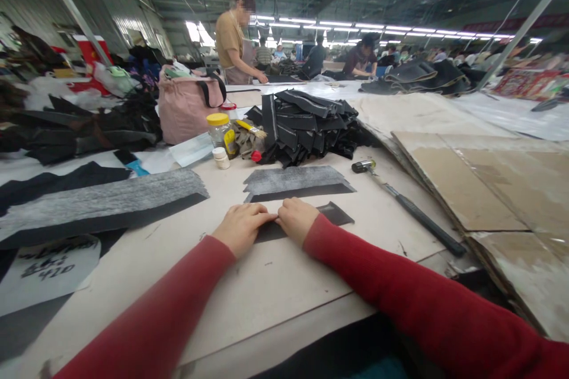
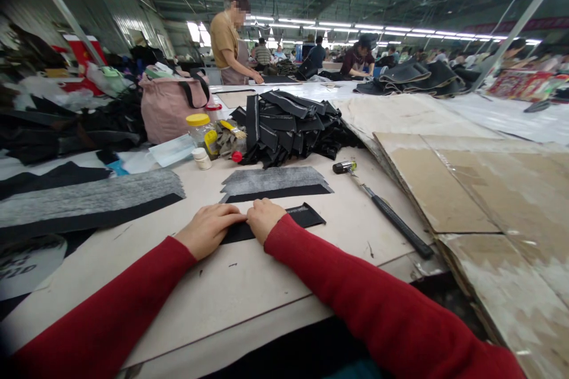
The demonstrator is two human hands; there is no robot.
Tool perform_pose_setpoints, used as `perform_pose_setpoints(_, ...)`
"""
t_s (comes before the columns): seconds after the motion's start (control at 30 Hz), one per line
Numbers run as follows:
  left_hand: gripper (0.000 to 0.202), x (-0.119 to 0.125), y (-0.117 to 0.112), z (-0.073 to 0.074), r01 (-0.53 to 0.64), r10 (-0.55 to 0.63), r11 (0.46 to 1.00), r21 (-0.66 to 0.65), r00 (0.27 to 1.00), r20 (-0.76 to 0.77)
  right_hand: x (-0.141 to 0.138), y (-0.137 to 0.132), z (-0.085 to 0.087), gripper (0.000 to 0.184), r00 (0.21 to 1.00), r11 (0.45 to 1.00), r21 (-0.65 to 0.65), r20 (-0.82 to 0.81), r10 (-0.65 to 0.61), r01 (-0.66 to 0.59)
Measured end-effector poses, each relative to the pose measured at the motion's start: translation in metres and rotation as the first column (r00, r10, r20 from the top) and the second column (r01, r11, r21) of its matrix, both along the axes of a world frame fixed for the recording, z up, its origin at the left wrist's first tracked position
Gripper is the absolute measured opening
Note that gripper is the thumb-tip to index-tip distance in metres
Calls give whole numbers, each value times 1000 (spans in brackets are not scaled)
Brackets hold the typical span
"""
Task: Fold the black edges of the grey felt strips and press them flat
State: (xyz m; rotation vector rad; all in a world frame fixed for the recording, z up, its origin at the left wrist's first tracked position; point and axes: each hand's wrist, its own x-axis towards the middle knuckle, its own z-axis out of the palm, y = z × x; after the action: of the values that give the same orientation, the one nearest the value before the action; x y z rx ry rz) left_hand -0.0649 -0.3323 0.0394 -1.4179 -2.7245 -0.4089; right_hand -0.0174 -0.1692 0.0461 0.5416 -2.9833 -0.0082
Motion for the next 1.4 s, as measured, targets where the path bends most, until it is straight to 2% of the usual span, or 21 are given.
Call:
perform_pose_setpoints(0.17, 31, -9, -16, 0, -40, 20, 990, 137, 990, 142, -2, 2, -9, 17, 998, 997, -65, -56, -43, 39)
perform_pose_setpoints(0.27, 28, -10, -20, 0, -74, 43, 983, 170, 983, 176, -4, 2, -13, 16, 1000, 989, -149, -23, 7, -10)
perform_pose_setpoints(0.43, 25, -8, -19, -1, -75, 39, 977, 199, 984, 176, -8, -1, -11, 37, 991, 950, -289, 25, 130, -118)
perform_pose_setpoints(0.5, 24, -8, -19, -3, -46, 15, 978, 205, 989, 149, -7, -3, -9, 36, 986, 952, -267, 32, 161, -146)
perform_pose_setpoints(0.6, 24, -6, -21, -6, -12, -1, 985, 170, 997, 73, -5, -9, -6, 27, 980, 970, -144, 6, 199, -196)
perform_pose_setpoints(0.7, 25, -4, -22, -7, -1, -2, 993, 120, 1000, 27, -5, -20, -3, 22, 981, 981, -14, -10, 193, -193)
perform_pose_setpoints(0.77, 26, -6, -26, -7, 16, -21, 993, 118, 999, 47, -5, -25, -3, 22, 986, 986, 18, -6, 167, -167)
perform_pose_setpoints(0.87, 28, -12, -35, -6, 18, -36, 989, 146, 992, 123, -7, -29, -7, 22, 992, 993, -2, -36, 118, -118)
perform_pose_setpoints(1.03, 30, -19, -49, -3, -75, 37, 982, 173, 977, 211, -8, -26, -13, 18, 997, 992, -100, -49, 67, -71)
perform_pose_setpoints(1.2, 26, -17, -46, -3, -62, 28, 983, 175, 981, 192, -12, -28, -12, 30, 990, 963, -232, 5, 140, -135)
perform_pose_setpoints(1.3, 25, -15, -44, -1, -23, 4, 989, 149, 992, 130, -12, -30, -9, 28, 982, 960, -213, 13, 188, -181)
perform_pose_setpoints(1.4, 28, -10, -45, 3, 22, -23, 999, 35, 999, 28, -10, -34, -8, 23, 975, 969, -113, -15, 220, -220)
